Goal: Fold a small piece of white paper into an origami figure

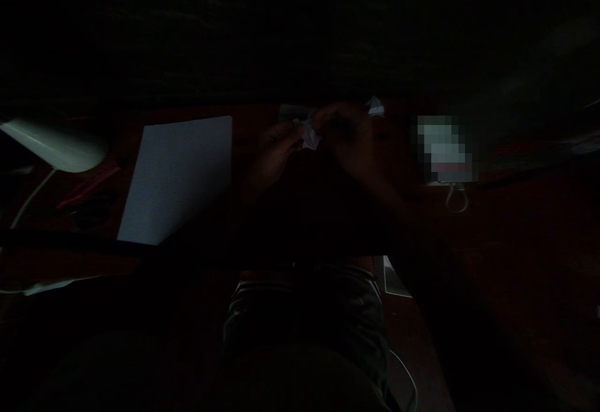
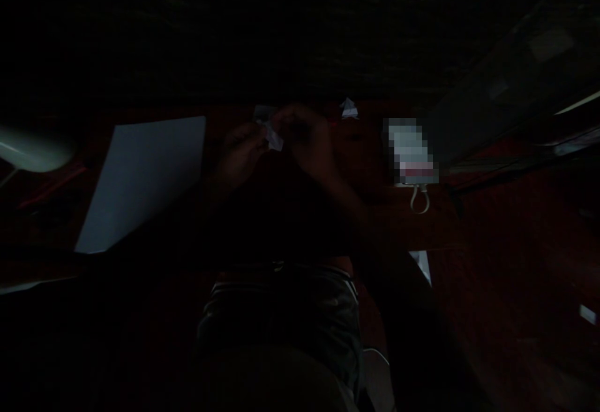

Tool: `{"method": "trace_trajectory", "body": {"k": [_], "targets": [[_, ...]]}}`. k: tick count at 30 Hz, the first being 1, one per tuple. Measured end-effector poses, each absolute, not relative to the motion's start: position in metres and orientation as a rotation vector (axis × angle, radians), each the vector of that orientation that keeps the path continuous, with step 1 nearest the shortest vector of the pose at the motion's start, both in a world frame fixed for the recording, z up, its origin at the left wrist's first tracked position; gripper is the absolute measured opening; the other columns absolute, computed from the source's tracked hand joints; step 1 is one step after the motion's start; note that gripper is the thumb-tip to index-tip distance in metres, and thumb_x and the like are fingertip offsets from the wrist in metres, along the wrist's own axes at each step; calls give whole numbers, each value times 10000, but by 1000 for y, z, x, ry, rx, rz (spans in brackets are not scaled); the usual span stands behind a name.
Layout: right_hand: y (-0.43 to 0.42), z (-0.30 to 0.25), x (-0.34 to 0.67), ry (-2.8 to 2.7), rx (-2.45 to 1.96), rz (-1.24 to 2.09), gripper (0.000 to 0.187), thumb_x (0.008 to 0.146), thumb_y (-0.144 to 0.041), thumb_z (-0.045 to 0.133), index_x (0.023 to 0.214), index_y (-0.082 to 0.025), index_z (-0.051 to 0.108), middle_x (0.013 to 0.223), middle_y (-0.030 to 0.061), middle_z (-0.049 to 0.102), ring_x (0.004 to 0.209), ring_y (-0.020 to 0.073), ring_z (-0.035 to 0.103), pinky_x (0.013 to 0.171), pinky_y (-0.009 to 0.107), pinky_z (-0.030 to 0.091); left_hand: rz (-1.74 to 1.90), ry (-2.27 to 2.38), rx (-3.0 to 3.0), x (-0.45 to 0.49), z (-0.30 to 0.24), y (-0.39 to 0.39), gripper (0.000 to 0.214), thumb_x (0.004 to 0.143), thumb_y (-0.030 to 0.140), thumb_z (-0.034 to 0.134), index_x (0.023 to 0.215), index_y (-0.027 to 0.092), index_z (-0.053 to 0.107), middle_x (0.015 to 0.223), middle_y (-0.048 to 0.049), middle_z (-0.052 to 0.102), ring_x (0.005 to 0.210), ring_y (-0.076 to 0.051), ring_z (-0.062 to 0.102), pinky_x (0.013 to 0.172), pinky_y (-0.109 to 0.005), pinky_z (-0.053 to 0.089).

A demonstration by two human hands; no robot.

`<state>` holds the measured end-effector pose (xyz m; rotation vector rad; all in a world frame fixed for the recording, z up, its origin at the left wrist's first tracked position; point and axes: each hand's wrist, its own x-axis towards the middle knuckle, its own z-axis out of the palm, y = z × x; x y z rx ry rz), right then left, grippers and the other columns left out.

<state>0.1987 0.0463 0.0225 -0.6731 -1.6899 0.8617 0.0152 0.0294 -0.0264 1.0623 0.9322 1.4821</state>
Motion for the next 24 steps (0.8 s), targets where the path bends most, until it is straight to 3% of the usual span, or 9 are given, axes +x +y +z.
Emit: {"method": "trace_trajectory", "body": {"k": [5,9,13,18,24], "targets": [[49,20,199,-1702,-727,869,170,937,-449,768,881,-297,713,940,14,802,933,247,761,921,449,646,1466,963,1113,15,-28,30,327,929,471,918,865,209,733,878,-2,784,836,-136,773,728,-226,594],[56,16,202,-1703,-806,876,95,960,-347,755,922,-282,697,913,11,783,877,202,730,851,378,632,1494,983,1199,15,-31,31,277,948,479,901,1035,258,757,992,-11,819,932,-177,806,780,-269,648],[62,12,206,-1683,-869,957,70,976,-269,734,918,-269,695,953,16,816,884,190,746,854,365,638,1548,978,1334,15,-33,30,360,932,462,918,1203,314,733,1095,-21,826,1016,-215,819,816,-321,685],[68,8,208,-1687,-874,1014,46,943,-234,764,903,-245,743,964,19,835,912,205,780,873,387,656,1540,1015,1503,16,-33,26,342,945,516,895,1133,272,745,1129,-41,837,1111,-232,821,900,-341,688],[62,14,206,-1674,-942,994,50,947,-214,787,907,-237,769,943,8,823,955,225,796,953,429,666,1546,1093,1625,16,-33,26,357,937,555,899,1044,255,739,1039,-38,850,1082,-221,828,956,-348,675]]}}
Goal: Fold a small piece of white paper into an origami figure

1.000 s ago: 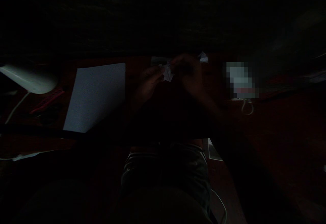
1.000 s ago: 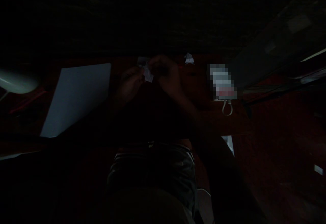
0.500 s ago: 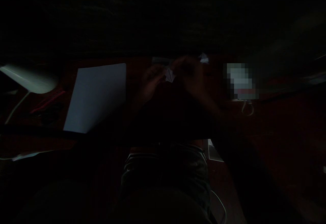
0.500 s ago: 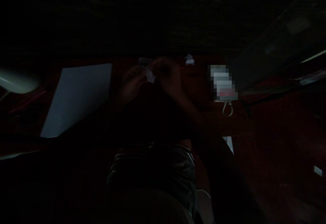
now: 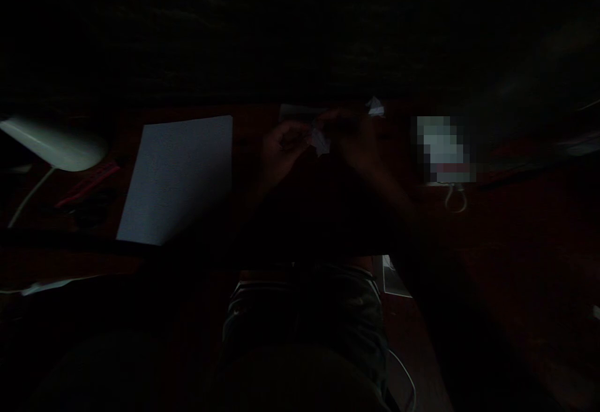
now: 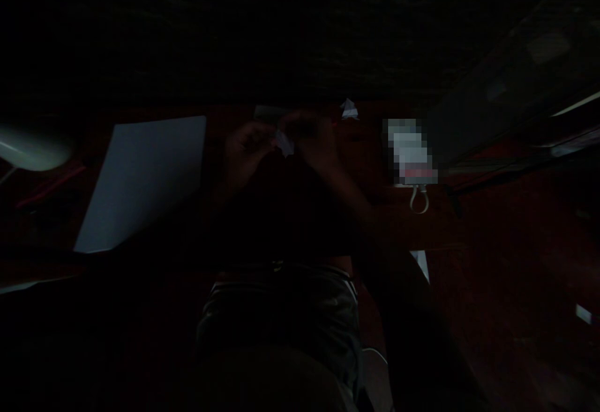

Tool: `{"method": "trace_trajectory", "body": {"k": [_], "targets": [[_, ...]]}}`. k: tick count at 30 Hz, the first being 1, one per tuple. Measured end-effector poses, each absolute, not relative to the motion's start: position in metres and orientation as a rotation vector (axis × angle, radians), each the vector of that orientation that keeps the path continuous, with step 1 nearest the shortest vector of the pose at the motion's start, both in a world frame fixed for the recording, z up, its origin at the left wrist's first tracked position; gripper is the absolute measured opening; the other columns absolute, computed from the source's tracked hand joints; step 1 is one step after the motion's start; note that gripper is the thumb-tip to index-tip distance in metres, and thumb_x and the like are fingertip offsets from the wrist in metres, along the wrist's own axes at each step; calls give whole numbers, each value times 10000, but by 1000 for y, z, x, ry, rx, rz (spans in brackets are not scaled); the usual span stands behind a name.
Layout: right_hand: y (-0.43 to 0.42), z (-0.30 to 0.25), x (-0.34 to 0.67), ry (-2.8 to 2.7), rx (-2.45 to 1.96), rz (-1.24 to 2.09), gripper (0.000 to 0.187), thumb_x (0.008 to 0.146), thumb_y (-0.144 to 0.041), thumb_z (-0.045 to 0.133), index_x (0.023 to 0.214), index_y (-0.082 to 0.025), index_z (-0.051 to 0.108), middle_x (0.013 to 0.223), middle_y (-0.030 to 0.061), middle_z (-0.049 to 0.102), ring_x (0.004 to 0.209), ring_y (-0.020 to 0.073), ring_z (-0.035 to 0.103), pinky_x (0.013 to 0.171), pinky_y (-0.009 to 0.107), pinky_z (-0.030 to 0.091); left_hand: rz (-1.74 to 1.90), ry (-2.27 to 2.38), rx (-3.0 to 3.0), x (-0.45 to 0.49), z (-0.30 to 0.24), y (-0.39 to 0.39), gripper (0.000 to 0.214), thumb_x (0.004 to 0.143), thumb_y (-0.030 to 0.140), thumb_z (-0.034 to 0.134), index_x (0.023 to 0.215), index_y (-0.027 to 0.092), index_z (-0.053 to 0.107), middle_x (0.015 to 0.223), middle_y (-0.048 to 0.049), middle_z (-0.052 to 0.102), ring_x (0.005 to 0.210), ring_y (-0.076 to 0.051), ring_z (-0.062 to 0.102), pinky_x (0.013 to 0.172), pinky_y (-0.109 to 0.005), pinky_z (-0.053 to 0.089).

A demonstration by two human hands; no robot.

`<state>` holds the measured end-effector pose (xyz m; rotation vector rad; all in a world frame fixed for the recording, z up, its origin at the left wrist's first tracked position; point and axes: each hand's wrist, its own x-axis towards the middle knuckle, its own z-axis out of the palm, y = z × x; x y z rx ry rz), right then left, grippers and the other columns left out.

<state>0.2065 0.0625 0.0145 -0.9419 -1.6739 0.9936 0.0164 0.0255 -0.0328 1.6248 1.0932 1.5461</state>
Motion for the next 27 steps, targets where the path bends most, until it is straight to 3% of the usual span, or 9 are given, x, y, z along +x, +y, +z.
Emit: {"method": "trace_trajectory", "body": {"k": [4,16,27], "targets": [[55,23,204,-1651,-996,1069,72,941,-171,781,922,-241,780,1002,16,838,1013,229,803,1004,432,667,1581,1126,1638,16,-33,26,336,938,536,901,1019,249,748,1033,-42,852,1044,-220,831,942,-356,677],[41,40,199,-1524,-1091,1199,189,893,-58,695,879,-223,786,957,9,818,967,215,760,953,394,648,1545,1205,1619,14,-30,23,264,921,439,917,982,232,765,1051,-43,857,1036,-217,820,929,-342,669],[54,23,200,-1697,-997,1057,190,862,-100,826,928,-250,732,942,-24,797,906,186,736,946,381,644,1560,1184,1593,16,-27,20,279,919,468,905,953,230,762,966,-27,833,948,-206,814,878,-330,661]]}}
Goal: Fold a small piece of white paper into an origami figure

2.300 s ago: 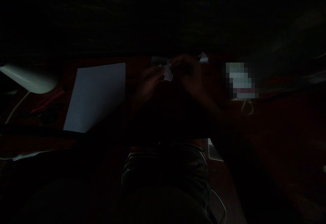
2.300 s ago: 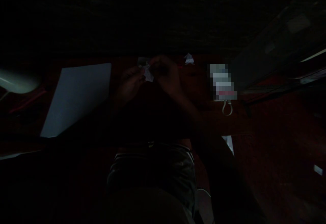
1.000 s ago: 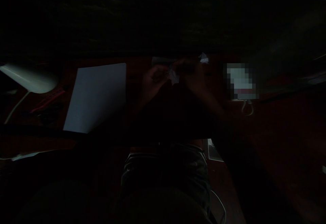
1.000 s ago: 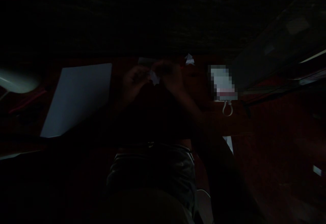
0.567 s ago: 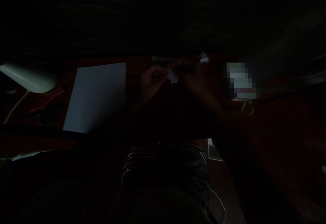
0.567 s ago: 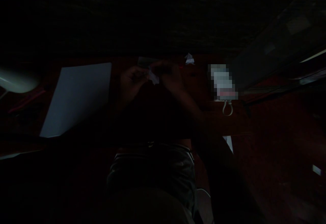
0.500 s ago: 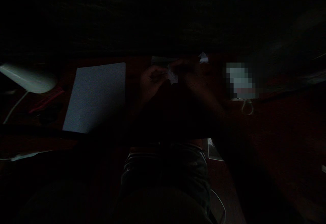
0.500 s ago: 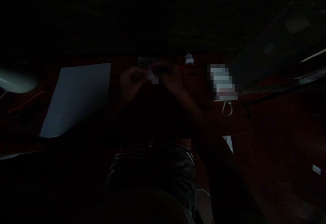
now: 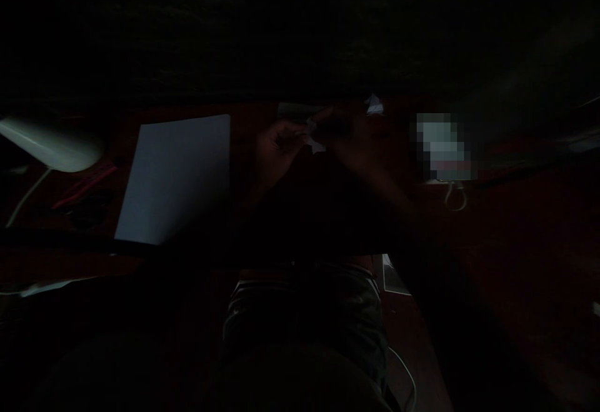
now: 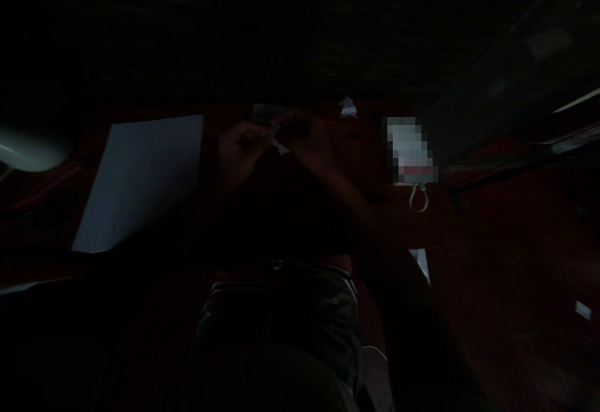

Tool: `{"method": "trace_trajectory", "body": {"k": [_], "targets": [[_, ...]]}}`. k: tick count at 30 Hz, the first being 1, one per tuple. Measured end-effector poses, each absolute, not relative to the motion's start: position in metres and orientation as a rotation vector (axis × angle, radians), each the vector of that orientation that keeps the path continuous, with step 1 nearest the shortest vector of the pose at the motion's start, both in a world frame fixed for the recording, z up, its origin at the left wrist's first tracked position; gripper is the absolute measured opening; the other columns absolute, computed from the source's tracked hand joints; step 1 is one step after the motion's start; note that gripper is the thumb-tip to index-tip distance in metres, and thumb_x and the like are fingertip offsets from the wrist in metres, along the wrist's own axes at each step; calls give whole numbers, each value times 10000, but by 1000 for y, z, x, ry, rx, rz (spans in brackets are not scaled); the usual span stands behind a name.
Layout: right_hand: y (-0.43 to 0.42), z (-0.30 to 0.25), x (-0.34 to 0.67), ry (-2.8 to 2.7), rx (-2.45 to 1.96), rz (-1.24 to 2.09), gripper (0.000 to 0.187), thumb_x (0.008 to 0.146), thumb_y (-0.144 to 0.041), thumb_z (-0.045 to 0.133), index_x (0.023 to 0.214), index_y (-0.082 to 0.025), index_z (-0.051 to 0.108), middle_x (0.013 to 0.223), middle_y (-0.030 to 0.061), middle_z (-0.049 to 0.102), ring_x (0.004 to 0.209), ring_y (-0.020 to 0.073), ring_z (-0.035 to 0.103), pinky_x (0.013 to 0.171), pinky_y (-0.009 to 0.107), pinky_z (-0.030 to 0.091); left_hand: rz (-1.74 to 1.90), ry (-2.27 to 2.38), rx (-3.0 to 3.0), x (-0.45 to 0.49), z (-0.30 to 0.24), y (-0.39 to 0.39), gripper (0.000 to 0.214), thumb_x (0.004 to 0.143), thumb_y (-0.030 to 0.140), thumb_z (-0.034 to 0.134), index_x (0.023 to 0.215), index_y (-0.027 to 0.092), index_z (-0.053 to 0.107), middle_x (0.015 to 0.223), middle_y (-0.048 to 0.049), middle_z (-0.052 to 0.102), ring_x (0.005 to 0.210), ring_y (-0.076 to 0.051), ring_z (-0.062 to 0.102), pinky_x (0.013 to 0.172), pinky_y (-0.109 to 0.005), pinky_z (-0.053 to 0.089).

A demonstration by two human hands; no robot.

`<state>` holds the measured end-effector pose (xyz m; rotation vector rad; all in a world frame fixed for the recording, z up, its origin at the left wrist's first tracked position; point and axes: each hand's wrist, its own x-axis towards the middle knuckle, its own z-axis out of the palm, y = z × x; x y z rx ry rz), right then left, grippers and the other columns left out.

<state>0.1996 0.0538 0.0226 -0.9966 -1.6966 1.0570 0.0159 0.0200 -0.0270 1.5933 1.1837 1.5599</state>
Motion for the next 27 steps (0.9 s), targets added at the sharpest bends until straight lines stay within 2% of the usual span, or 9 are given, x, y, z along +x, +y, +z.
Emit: {"method": "trace_trajectory", "body": {"k": [4,8,16,27], "targets": [[54,18,197,-1701,-972,1000,230,828,-74,806,921,-254,697,948,-23,776,951,212,758,969,401,645,1586,1264,1671,20,-27,17,252,964,470,864,993,243,759,908,-9,805,901,-193,793,820,-304,635],[53,17,196,-1709,-963,967,198,849,-100,785,926,-259,696,958,-5,783,986,232,764,963,414,653,1586,1310,1737,20,-27,17,258,1000,499,822,1009,251,748,917,-6,798,938,-199,788,826,-304,627],[52,17,196,-1684,-965,982,168,882,-250,856,950,-268,703,985,12,766,1049,240,763,966,413,654,1620,1283,1749,18,-25,16,222,1008,473,814,1020,255,775,965,-20,829,915,-191,792,844,-312,638],[52,15,193,-1654,-1000,996,197,874,-258,869,933,-275,682,946,3,743,1069,243,751,964,411,655,1586,1341,1816,17,-21,15,185,978,433,836,1008,261,774,959,-12,818,925,-191,788,842,-304,636]]}}
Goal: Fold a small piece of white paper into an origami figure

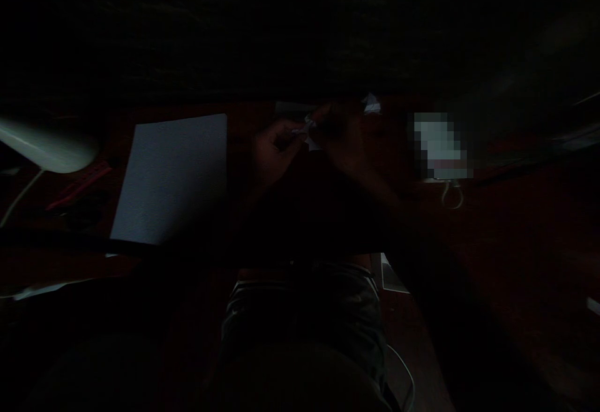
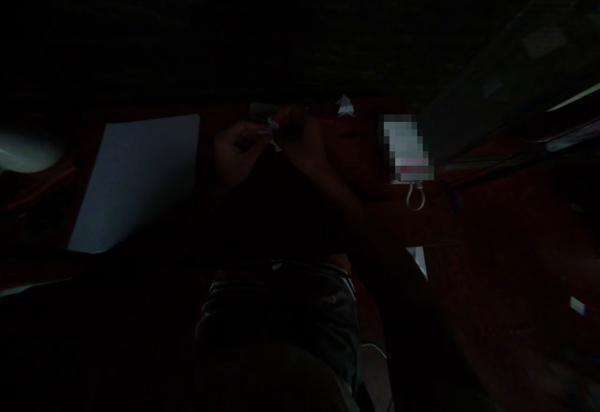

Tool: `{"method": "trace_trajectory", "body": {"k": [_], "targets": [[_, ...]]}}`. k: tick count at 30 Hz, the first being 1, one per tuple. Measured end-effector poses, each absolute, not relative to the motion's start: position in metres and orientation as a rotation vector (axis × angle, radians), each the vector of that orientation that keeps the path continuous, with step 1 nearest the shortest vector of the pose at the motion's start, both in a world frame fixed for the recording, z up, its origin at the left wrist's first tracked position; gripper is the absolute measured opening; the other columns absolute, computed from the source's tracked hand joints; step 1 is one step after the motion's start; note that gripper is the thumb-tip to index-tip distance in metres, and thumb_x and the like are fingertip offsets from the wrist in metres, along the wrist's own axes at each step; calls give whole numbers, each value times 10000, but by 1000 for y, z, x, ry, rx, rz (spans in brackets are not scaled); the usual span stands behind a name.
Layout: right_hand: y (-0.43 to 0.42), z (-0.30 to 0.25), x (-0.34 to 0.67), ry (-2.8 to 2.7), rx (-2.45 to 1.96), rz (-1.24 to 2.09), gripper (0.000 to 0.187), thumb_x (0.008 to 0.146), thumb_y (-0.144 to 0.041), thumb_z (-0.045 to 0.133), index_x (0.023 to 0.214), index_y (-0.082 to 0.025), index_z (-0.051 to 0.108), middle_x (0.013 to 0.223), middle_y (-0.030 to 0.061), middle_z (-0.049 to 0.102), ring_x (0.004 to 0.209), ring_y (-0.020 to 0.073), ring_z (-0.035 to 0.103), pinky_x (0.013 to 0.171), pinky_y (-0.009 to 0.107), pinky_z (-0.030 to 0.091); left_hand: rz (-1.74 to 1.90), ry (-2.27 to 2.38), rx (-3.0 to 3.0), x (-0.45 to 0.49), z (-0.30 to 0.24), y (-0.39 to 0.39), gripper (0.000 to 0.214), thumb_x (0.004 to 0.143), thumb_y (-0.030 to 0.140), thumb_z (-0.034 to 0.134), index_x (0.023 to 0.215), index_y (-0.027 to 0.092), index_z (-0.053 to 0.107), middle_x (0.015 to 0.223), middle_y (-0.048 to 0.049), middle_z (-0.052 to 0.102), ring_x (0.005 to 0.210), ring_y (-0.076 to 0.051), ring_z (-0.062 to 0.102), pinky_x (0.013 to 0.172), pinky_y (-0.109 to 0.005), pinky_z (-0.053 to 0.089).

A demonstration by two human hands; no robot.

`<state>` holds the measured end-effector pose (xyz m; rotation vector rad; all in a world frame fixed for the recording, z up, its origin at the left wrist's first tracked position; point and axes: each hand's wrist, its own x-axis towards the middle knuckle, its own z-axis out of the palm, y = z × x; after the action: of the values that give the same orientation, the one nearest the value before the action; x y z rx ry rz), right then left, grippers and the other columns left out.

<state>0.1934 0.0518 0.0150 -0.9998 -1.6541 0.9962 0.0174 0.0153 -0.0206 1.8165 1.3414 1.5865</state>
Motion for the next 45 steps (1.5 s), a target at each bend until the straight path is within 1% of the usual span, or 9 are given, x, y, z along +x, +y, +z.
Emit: {"method": "trace_trajectory", "body": {"k": [7,12,18,23,29,35,39,41,45], "targets": [[52,14,193,-1667,-981,1001,228,869,-338,901,937,-268,696,970,12,754,1142,271,754,1023,453,643,1527,1361,1983,12,-7,6,155,932,376,850,990,262,763,980,-19,799,926,-210,766,889,-343,633],[50,16,194,-1678,-989,997,210,878,-333,888,928,-268,695,960,1,755,1110,257,758,1040,458,639,1490,1320,2032,8,-2,7,176,892,318,884,1011,277,760,1057,-35,802,1030,-245,768,966,-379,628],[52,14,193,-1659,-982,996,209,873,-283,884,892,-261,677,927,2,752,1080,252,766,990,428,642,1436,1330,2115,12,-3,6,234,905,247,837,1130,267,779,1196,-43,828,1163,-259,770,1080,-393,605],[57,8,193,-1686,-944,962,181,880,-284,865,883,-268,685,908,4,771,981,217,755,958,399,638,1452,1326,2101,12,-3,5,125,927,255,824,1044,261,779,1114,-33,830,1109,-237,780,1038,-373,611],[53,12,194,-1677,-966,982,231,894,-418,878,913,-274,697,955,13,766,1099,265,768,1004,455,650,1480,1337,2103,12,-4,7,69,922,255,819,970,260,771,1085,-32,828,1091,-247,783,1012,-395,630],[52,15,192,-1673,-982,993,221,884,-365,886,912,-274,687,950,2,773,1111,258,764,1026,448,640,1503,1283,2118,12,-4,7,56,925,268,817,959,261,773,1092,-29,841,1085,-237,794,1023,-394,637],[52,17,193,-1697,-984,997,131,911,-238,819,906,-254,689,970,1,794,1022,212,756,1024,423,624,1488,1326,2138,11,-2,5,50,933,287,815,968,272,782,1104,-31,845,1087,-245,792,1016,-404,648],[51,19,196,-1715,-973,998,101,920,-195,780,911,-253,698,1008,1,809,1034,206,753,1032,413,621,1495,1330,2151,11,-3,5,46,943,295,812,980,286,787,1103,-32,843,1085,-251,791,1015,-415,654],[53,20,200,-1737,-963,986,131,948,-163,716,889,-279,696,1024,-5,814,1042,209,749,1014,383,633,1478,1333,2233,9,-5,6,62,984,275,765,1039,275,791,1128,-35,834,1106,-238,791,1035,-400,641]]}}
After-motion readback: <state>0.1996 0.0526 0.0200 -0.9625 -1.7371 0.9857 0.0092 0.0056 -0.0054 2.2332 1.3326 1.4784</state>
